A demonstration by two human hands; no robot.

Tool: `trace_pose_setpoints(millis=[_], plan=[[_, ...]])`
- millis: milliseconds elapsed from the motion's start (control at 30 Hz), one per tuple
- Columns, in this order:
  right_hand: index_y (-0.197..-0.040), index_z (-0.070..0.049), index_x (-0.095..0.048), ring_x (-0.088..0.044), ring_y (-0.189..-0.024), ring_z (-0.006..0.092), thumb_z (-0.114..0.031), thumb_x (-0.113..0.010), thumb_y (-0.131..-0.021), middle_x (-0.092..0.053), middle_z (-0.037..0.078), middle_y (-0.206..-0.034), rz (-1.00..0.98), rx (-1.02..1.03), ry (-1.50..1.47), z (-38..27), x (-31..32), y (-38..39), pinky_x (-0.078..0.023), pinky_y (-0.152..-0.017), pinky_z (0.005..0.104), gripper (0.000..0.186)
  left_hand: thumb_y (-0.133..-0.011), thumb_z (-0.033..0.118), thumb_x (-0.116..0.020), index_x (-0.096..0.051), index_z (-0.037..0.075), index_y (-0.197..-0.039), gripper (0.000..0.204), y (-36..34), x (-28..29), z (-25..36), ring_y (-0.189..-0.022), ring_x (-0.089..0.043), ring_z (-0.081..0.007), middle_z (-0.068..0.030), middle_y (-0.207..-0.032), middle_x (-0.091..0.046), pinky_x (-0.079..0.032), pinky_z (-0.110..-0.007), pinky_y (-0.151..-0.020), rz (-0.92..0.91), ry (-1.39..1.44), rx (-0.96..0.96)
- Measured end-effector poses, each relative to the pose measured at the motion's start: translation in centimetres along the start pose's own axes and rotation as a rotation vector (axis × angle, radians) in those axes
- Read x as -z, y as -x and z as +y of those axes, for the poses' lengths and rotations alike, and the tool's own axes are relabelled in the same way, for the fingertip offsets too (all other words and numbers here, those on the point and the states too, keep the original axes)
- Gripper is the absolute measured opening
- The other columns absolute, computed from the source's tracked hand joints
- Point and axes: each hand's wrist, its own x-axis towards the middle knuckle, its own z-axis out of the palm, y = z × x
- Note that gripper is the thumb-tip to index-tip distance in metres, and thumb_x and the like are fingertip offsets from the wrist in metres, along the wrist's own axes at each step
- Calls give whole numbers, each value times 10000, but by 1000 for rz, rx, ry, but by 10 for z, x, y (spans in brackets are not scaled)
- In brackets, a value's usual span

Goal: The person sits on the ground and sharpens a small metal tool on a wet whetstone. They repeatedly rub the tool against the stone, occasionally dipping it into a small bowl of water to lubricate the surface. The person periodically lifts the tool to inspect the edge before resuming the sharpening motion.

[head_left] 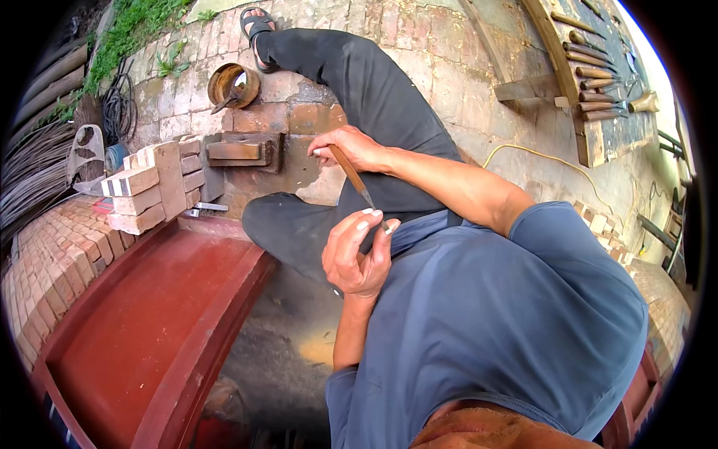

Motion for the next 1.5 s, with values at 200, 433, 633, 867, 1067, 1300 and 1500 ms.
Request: trace_pose_setpoints(millis=[200, 433, 633, 867, 1067, 1300, 1500], plan=[[-1114, -57, -708, -724, -806, 223, -146, -615, -989, -721, 125, -856, 22, -38, -25, -5, 1, 5, -541, -730, 370, 180, -754, -129, -831, -560, -12, -1189, 526, 11, 0, -1, -856, -705, -265, -143, -924, -718, -630, -334, -696, -1, -4, 10], [-1124, -70, -715, -715, -799, 220, -120, -638, -979, -699, 121, -850, 128, -26, -38, -8, -1, 4, -540, -717, 375, 172, -740, -135, -830, -592, 12, -1156, 501, 11, 2, 1, -845, -705, -277, -122, -927, -737, -609, -357, -735, -35, -21, -7], [-1120, -95, -729, -720, -862, 300, -186, -670, -962, -726, 134, -922, 90, -7, 73, -7, -3, 4, -547, -758, 418, 192, -744, -130, -831, -598, 11, -1151, 490, 13, 10, 1, -839, -706, -279, -121, -919, -741, -603, -361, -740, -32, -109, -22], [-1019, -118, -732, -698, -931, 338, -234, -706, -917, -733, 111, -942, -95, 184, 414, -26, 0, 11, -542, -771, 462, 156, -780, -117, -824, -584, -24, -1153, 453, -13, 24, -13, -812, -716, -220, -143, -904, -734, -593, -333, -781, 218, -234, 116], [-1143, -87, -678, -688, -813, 375, -232, -693, -934, -721, 139, -956, -356, 215, 417, -66, -9, 18, -523, -697, 462, 255, -862, -58, -769, -527, -36, -1287, 490, -41, 57, -38, -712, -628, -114, -70, -835, -696, -526, -260, -728, 616, -94, 553], [-1118, -32, -685, -660, -667, 290, -301, -663, -996, -648, 154, -723, -482, -115, 197, -79, -21, 9, -505, -636, 424, 296, -859, -48, -764, -514, -53, -1330, 533, -38, 80, -84, -688, -638, -99, -45, -804, -677, -538, -233, -663, 743, 257, 738], [-1157, -19, -682, -628, -624, 187, -240, -665, -1002, -632, 110, -674, -510, -277, 162, -67, -25, 8, -495, -615, 365, 271, -951, 82, -726, -711, -38, -1055, 160, -12, 70, -117, -734, -674, -107, -70, -878, -733, -532, -235, -659, 656, 325, 952]])
